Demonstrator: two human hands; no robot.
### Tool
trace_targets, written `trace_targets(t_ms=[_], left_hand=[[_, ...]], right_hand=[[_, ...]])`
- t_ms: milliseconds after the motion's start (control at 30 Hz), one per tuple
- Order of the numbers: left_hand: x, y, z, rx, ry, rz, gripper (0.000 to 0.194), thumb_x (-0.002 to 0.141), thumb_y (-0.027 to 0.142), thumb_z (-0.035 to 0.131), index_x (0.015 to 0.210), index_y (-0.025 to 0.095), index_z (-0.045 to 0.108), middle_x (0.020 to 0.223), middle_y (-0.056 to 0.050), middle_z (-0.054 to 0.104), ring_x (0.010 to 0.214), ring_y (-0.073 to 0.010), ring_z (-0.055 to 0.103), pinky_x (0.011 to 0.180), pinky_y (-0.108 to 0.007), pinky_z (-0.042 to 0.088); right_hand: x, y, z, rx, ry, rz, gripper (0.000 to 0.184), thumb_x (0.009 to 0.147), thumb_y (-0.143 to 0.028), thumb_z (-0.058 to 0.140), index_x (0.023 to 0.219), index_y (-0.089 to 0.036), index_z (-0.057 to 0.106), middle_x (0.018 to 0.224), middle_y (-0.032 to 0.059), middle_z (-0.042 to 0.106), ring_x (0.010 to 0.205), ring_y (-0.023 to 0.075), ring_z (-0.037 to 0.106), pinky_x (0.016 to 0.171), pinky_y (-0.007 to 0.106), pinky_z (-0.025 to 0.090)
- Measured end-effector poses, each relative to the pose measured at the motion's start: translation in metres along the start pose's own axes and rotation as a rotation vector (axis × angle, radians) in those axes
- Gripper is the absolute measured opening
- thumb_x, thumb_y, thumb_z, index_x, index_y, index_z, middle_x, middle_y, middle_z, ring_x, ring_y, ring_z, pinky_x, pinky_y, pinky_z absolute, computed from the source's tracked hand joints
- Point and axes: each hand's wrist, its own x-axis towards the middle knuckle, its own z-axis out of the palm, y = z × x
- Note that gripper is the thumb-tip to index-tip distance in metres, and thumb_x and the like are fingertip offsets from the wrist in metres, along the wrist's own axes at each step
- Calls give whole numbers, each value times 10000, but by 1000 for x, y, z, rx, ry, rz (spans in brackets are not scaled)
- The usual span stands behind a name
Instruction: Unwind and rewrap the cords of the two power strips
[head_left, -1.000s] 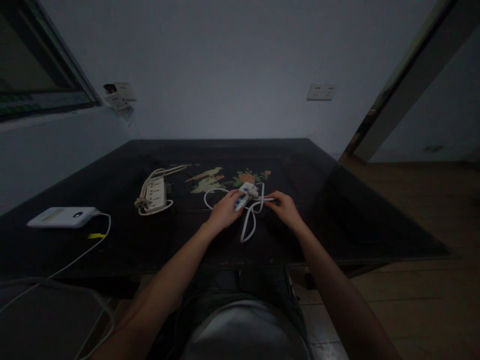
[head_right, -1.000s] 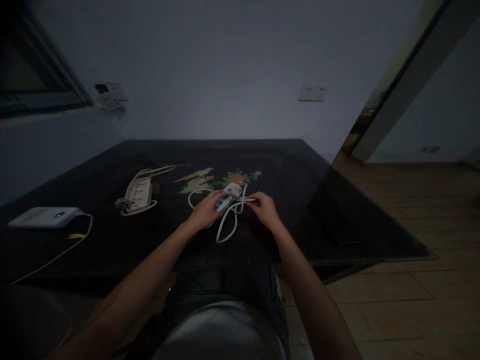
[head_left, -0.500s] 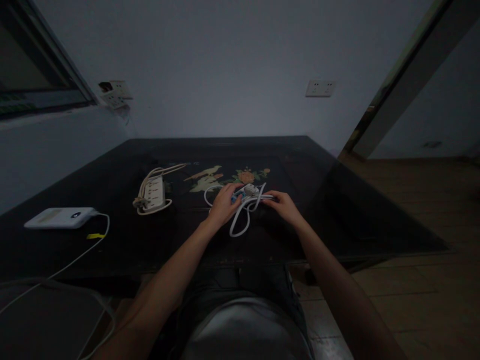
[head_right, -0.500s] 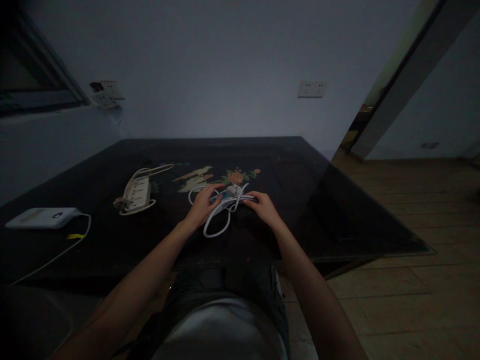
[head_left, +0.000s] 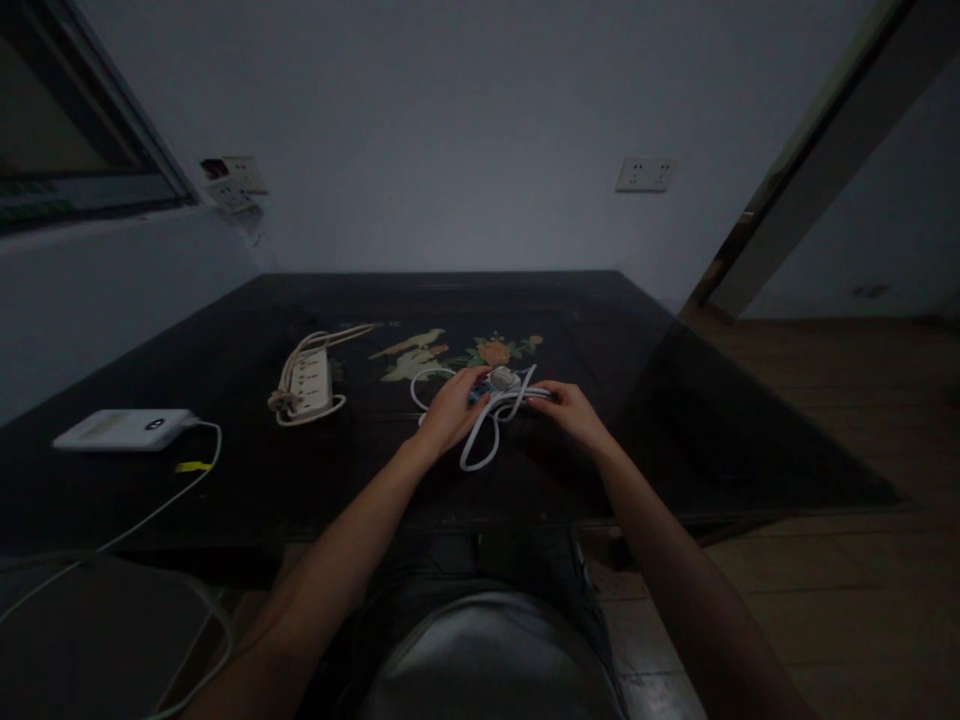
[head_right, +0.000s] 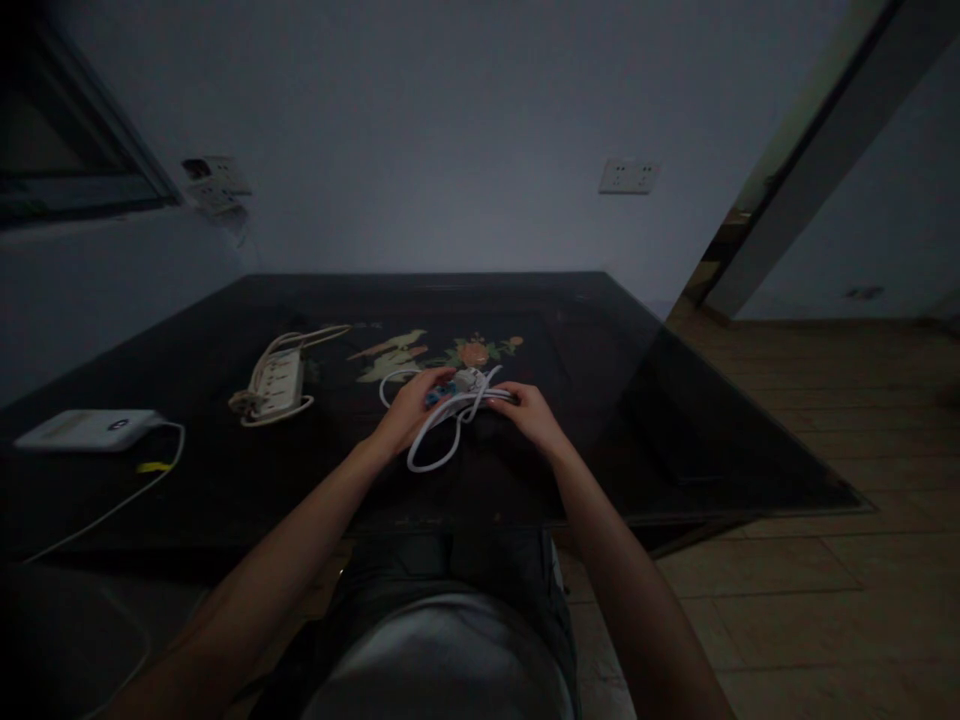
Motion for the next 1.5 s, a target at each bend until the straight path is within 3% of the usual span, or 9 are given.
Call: trace_targets(t_ms=[300,533,767,933,1033,1100,1233,1333,1500], left_hand=[[-12,-10,-5,412,-241,-160,771,689,342,714,1381,259,382,1343,-161,484,1241,-382,429,971,-543,357],[-18,4,-9,272,-370,-255,769,726,281,613,1429,196,313,1248,-185,565,1105,-336,581,884,-394,451],[-50,42,3,140,-298,-331,742,764,249,546,1451,193,271,1342,-140,489,1172,-261,534,970,-323,411],[-50,41,-4,149,-199,-338,787,738,242,598,1453,200,271,1332,-120,529,1142,-259,559,938,-324,438],[-28,33,-32,251,-230,-271,821,730,318,641,1453,196,272,1288,-130,574,1081,-278,599,869,-337,467],[-5,24,-56,369,-273,-174,757,724,352,653,1412,213,370,1300,-121,570,1119,-297,577,890,-354,453],[45,-8,-88,483,-388,-15,688,700,294,673,1352,237,463,1332,-94,551,1170,-292,537,938,-347,410],[68,-42,-84,396,-488,30,620,683,264,696,1282,237,537,1279,-80,593,1147,-265,553,933,-310,406],[65,-93,-55,218,-413,42,611,731,247,658,1318,201,494,1334,-114,539,1206,-255,506,1002,-349,357]], right_hand=[[-1,2,-10,-262,-43,-112,150,715,-222,650,844,-161,695,846,52,688,805,198,614,765,317,453],[0,3,-31,-552,-36,-193,213,685,-66,639,821,-204,727,843,46,677,841,208,614,810,337,438],[-3,12,-41,-529,-18,-157,271,667,-6,566,788,-196,716,874,47,678,863,194,631,814,301,461],[-10,23,-34,-475,86,-177,263,707,-41,529,805,-207,708,940,56,671,908,202,633,842,330,469],[-13,24,-32,-460,96,-177,250,711,-55,531,803,-209,705,937,60,669,905,211,637,844,345,471],[-15,24,-32,-455,92,-178,244,717,-59,526,803,-207,699,936,60,666,904,211,637,844,348,471],[-15,23,-32,-451,86,-193,263,721,-45,504,809,-206,693,946,59,661,913,206,632,852,343,467],[-16,24,-31,-465,98,-200,281,709,-28,497,801,-208,693,959,60,662,923,206,628,863,346,463],[-15,26,-29,-480,100,-230,320,715,-21,490,852,-217,702,963,58,661,922,203,625,861,346,467]])
